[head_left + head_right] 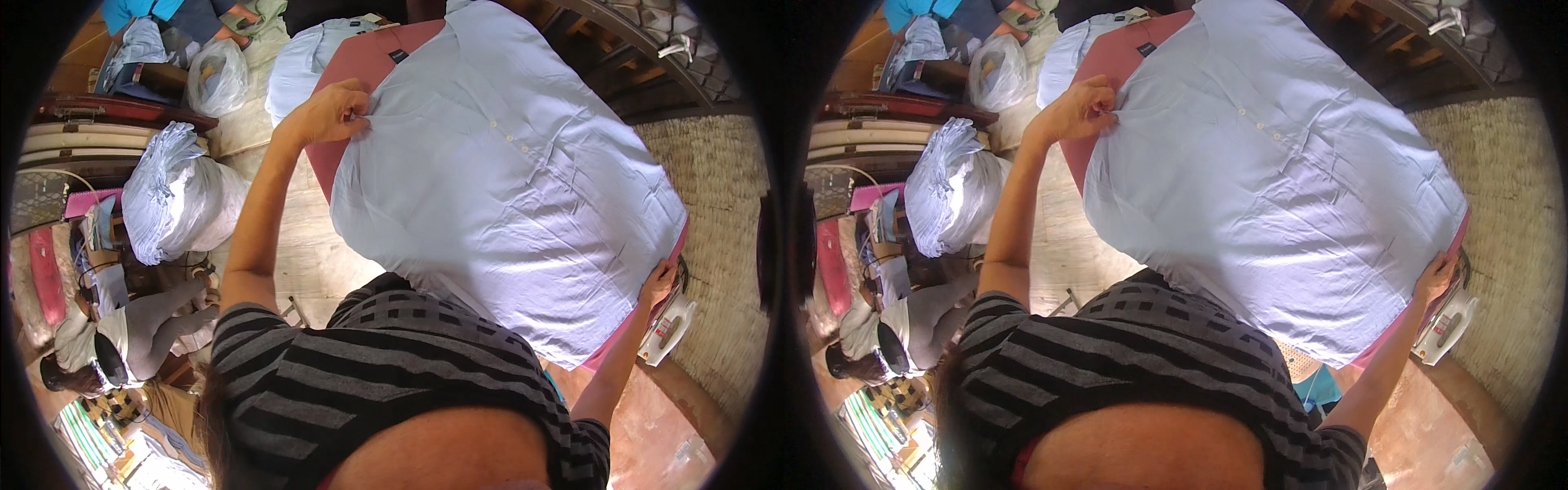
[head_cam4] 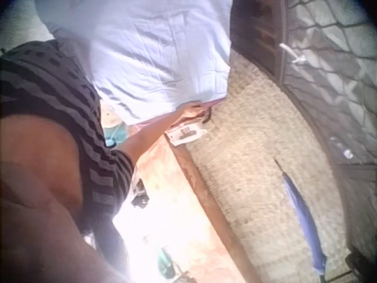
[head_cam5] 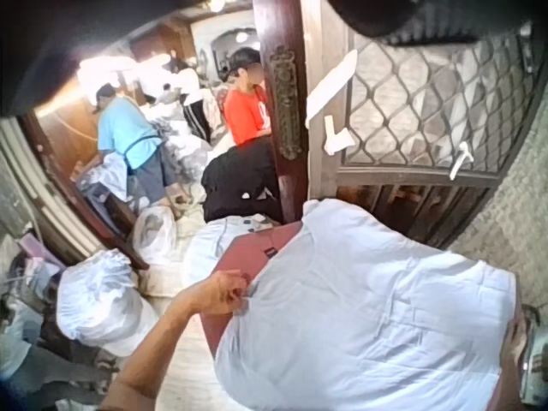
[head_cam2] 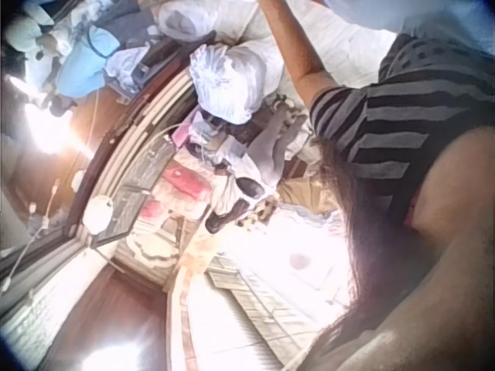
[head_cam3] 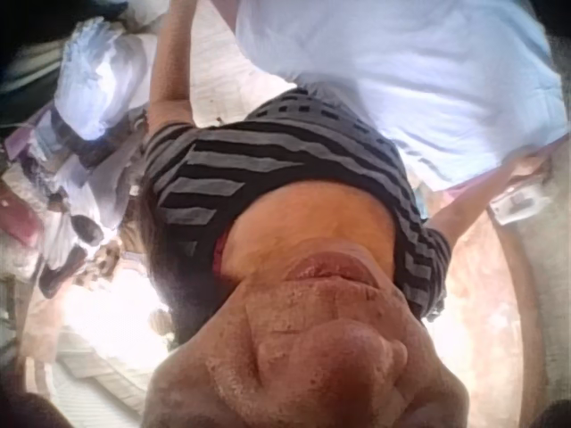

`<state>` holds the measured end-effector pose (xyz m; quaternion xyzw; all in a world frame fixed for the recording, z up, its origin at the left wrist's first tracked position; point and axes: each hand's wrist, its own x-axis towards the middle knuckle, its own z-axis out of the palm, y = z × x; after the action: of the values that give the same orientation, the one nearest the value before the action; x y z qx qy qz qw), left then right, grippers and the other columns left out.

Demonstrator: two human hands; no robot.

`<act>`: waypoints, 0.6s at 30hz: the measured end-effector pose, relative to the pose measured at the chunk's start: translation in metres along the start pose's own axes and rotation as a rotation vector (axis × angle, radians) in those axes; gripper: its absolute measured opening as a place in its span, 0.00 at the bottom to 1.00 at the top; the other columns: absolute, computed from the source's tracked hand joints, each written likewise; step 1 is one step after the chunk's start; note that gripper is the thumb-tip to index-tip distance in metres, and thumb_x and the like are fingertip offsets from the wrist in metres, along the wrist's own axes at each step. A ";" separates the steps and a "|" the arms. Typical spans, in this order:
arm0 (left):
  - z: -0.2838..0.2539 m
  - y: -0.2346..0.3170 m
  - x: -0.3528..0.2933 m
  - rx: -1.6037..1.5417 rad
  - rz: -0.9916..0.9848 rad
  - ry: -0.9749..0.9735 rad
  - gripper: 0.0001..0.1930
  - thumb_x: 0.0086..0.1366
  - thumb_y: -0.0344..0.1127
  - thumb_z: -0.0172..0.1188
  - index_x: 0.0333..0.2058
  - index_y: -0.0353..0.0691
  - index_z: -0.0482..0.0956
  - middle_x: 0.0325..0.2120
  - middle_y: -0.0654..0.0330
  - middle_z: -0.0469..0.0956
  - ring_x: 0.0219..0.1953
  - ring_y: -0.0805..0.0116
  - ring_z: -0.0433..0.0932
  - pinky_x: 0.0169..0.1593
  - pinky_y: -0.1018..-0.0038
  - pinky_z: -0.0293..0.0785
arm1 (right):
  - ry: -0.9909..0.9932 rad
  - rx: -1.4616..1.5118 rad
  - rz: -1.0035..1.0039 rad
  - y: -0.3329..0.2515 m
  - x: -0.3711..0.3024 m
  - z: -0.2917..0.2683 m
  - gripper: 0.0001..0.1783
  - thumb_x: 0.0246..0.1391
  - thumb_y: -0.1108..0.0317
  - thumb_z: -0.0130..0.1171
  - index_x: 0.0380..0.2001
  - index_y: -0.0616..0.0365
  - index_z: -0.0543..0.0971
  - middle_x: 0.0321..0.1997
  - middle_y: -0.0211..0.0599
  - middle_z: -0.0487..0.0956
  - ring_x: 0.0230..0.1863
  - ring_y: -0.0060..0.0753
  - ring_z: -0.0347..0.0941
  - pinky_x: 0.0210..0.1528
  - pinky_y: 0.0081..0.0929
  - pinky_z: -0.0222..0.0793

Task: The person irons a light blue button-up shirt on a pink ironing board using a white and red iron, smoothing the fabric and buttons before folding the shirt.

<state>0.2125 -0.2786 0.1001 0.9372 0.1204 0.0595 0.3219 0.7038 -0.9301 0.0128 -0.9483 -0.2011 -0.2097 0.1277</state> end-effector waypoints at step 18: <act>0.061 0.022 -0.018 -0.151 -0.605 0.579 0.13 0.56 0.38 0.68 0.32 0.33 0.78 0.20 0.50 0.75 0.22 0.55 0.74 0.30 0.64 0.68 | -0.213 0.814 -0.760 -0.529 -0.044 0.015 0.11 0.50 0.71 0.65 0.39 0.58 0.80 0.35 0.41 0.77 0.41 0.48 0.73 0.45 0.41 0.68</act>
<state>0.2109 -0.3357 0.0653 0.7780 0.4709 0.2319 0.3453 0.4422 -0.4708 0.0633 -0.6997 -0.6046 -0.0496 0.3774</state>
